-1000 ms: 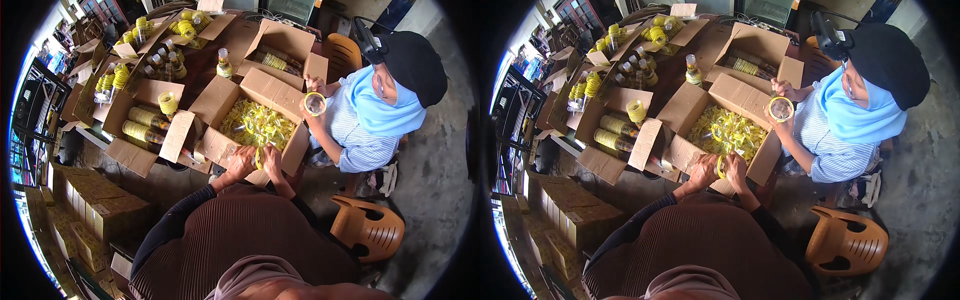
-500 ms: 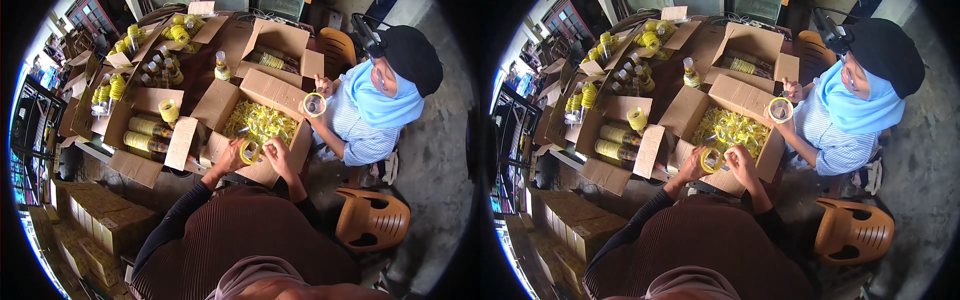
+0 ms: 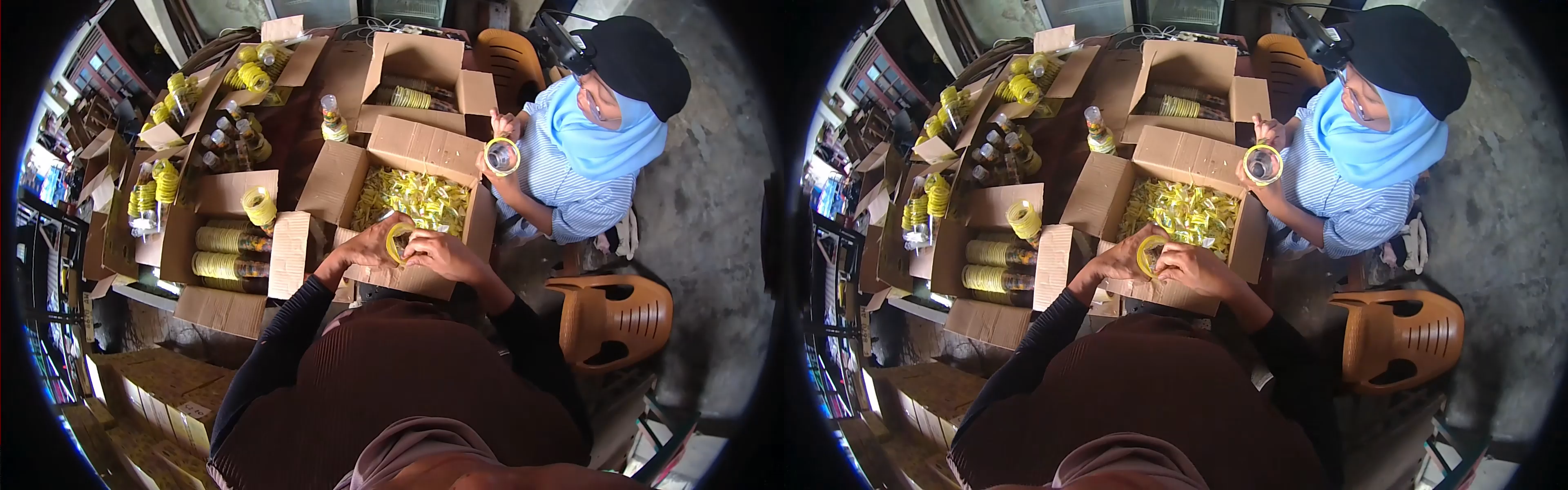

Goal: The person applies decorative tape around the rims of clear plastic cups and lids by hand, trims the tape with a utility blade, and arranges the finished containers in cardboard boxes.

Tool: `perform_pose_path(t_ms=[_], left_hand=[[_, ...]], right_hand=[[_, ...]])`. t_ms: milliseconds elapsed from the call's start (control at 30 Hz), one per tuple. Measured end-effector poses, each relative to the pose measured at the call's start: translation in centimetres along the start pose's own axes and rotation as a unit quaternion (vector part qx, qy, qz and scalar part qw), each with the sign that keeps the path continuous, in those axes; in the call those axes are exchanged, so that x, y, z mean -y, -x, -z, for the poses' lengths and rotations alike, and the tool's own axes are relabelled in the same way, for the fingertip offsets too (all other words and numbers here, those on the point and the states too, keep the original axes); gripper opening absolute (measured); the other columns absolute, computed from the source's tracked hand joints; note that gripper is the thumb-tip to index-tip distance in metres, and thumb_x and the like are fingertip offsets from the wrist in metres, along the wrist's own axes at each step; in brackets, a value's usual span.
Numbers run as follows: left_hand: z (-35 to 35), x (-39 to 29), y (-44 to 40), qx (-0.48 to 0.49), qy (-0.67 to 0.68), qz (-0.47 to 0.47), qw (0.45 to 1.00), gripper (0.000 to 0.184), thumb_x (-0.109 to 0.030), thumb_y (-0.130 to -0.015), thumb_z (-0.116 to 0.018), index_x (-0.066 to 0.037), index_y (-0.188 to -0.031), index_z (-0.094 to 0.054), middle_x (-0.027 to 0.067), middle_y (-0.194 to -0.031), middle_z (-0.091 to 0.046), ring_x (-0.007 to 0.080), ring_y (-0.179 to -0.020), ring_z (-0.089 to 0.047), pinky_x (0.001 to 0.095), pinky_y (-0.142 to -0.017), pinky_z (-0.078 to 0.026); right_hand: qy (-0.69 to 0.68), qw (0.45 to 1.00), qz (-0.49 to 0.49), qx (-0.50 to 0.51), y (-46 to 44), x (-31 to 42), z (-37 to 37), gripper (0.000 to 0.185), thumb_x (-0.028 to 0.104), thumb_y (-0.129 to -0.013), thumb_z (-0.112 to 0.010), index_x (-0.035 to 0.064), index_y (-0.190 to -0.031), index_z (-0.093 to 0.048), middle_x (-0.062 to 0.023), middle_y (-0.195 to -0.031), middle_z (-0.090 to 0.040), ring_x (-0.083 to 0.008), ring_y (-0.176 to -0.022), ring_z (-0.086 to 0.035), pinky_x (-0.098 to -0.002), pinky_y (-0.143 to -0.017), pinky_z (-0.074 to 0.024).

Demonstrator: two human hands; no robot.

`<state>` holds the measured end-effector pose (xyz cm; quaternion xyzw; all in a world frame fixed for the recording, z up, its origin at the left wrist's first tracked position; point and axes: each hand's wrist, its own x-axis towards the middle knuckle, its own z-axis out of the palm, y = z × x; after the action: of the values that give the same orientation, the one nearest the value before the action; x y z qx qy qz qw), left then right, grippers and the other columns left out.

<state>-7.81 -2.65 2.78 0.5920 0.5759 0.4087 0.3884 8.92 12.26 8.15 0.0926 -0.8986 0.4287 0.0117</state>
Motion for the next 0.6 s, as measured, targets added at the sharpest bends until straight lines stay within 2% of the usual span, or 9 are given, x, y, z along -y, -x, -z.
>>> perform_pose_path(t_ms=[33, 133, 233, 300, 333, 367, 467, 533, 600], left_hand=[[0.1, -0.7, -0.1, -0.01, 0.051, 0.027, 0.998, 0.093, -0.011, -0.054, -0.084, -0.002, -0.134, -0.038, 0.0129, -0.133, -0.046, 0.024, -0.124, -0.046, 0.0381, -0.106, -0.036], [-0.2, -1.5, -0.2, -0.034, 0.036, -0.008, 0.999, 0.097, -0.006, -0.055, -0.085, -0.006, -0.137, -0.033, 0.0106, -0.137, -0.042, 0.023, -0.128, -0.042, 0.0391, -0.107, -0.034], [-0.7, -3.3, -0.7, -0.075, -0.027, -0.081, 0.994, 0.097, -0.002, -0.058, -0.085, -0.007, -0.138, -0.032, 0.0121, -0.136, -0.044, 0.0271, -0.127, -0.045, 0.0407, -0.104, -0.037], [-1.1, -3.6, -0.9, -0.015, 0.031, 0.115, 0.993, 0.096, -0.002, -0.059, -0.084, -0.008, -0.139, -0.032, 0.0144, -0.132, -0.047, 0.0318, -0.12, -0.052, 0.0412, -0.1, -0.042], [-1.5, -1.9, -1.0, -0.045, -0.054, -0.004, 0.998, 0.085, -0.002, -0.064, -0.081, -0.009, -0.135, -0.036, 0.0154, -0.124, -0.052, 0.0335, -0.107, -0.059, 0.0402, -0.088, -0.049], [-1.8, -1.3, -1.2, -0.044, -0.054, -0.005, 0.998, 0.085, -0.002, -0.064, -0.081, -0.009, -0.135, -0.036, 0.0154, -0.124, -0.052, 0.0335, -0.107, -0.059, 0.0402, -0.088, -0.049], [-2.7, -1.0, -1.5, -0.071, -0.02, -0.027, 0.997, 0.071, -0.002, -0.067, -0.078, -0.008, -0.127, -0.04, 0.012, -0.113, -0.055, 0.0258, -0.099, -0.06, 0.0357, -0.08, -0.05], [-3.3, -1.2, -1.5, -0.076, 0.158, 0.017, 0.984, 0.061, -0.002, -0.07, -0.077, -0.008, -0.119, -0.041, 0.0077, -0.102, -0.054, 0.0174, -0.093, -0.058, 0.0308, -0.075, -0.05], [-4.0, -1.0, -1.8, -0.099, 0.181, 0.007, 0.978, 0.059, -0.001, -0.071, -0.076, -0.009, -0.117, -0.041, 0.006, -0.101, -0.053, 0.0151, -0.092, -0.057, 0.0299, -0.075, -0.049]], right_hand=[[0.002, 1.0, -0.004, -0.004, 0.0, -0.2, 0.1, 0.012, 0.013, -0.087, -0.062, 0.0024, -0.094, -0.062, -0.0091, -0.09, -0.06, -0.0277, -0.081, -0.063, -0.0348, -0.072, -0.0492], [-0.072, 0.997, -0.022, -0.032, 0.0, -1.1, 0.1, 0.011, 0.009, -0.086, -0.065, 0.0, -0.091, -0.062, -0.0082, -0.078, -0.062, -0.0195, -0.072, -0.064, -0.0323, -0.066, -0.0489], [-0.106, 0.992, -0.043, -0.059, 0.4, -0.9, -0.1, 0.019, 0.02, -0.085, -0.067, 0.0022, -0.089, -0.061, -0.0092, -0.078, -0.062, -0.0238, -0.071, -0.062, -0.0336, -0.066, -0.0472], [-0.096, 0.992, -0.058, -0.058, 0.6, 0.0, 0.2, 0.019, 0.019, -0.086, -0.067, 0.0019, -0.088, -0.06, -0.0087, -0.077, -0.062, -0.0215, -0.071, -0.061, -0.0328, -0.065, -0.047], [-0.087, 0.992, -0.07, -0.055, 0.7, 0.4, 0.3, 0.02, 0.019, -0.086, -0.068, 0.0016, -0.086, -0.059, -0.0082, -0.076, -0.062, -0.0192, -0.07, -0.061, -0.0319, -0.065, -0.0468], [-0.086, 0.992, -0.071, -0.057, 0.8, 0.2, 0.1, 0.02, 0.019, -0.086, -0.068, 0.0016, -0.086, -0.059, -0.0082, -0.076, -0.062, -0.0192, -0.07, -0.061, -0.0319, -0.065, -0.0468], [-0.166, 0.979, -0.077, -0.088, 1.1, -0.7, -0.9, 0.019, 0.017, -0.086, -0.069, 0.0012, -0.084, -0.058, -0.0058, -0.077, -0.061, -0.014, -0.07, -0.059, -0.0307, -0.063, -0.046], [-0.232, 0.952, -0.043, -0.193, 1.1, -1.1, -2.1, 0.012, 0.01, -0.089, -0.065, 0.0025, -0.083, -0.058, -0.0015, -0.08, -0.057, -0.0074, -0.072, -0.054, -0.0254, -0.062, -0.0431], [-0.228, 0.947, -0.053, -0.219, 1.1, -1.2, -2.6, 0.011, 0.008, -0.089, -0.065, 0.0025, -0.083, -0.057, -0.0008, -0.08, -0.055, -0.0074, -0.073, -0.052, -0.0251, -0.064, -0.0423]])
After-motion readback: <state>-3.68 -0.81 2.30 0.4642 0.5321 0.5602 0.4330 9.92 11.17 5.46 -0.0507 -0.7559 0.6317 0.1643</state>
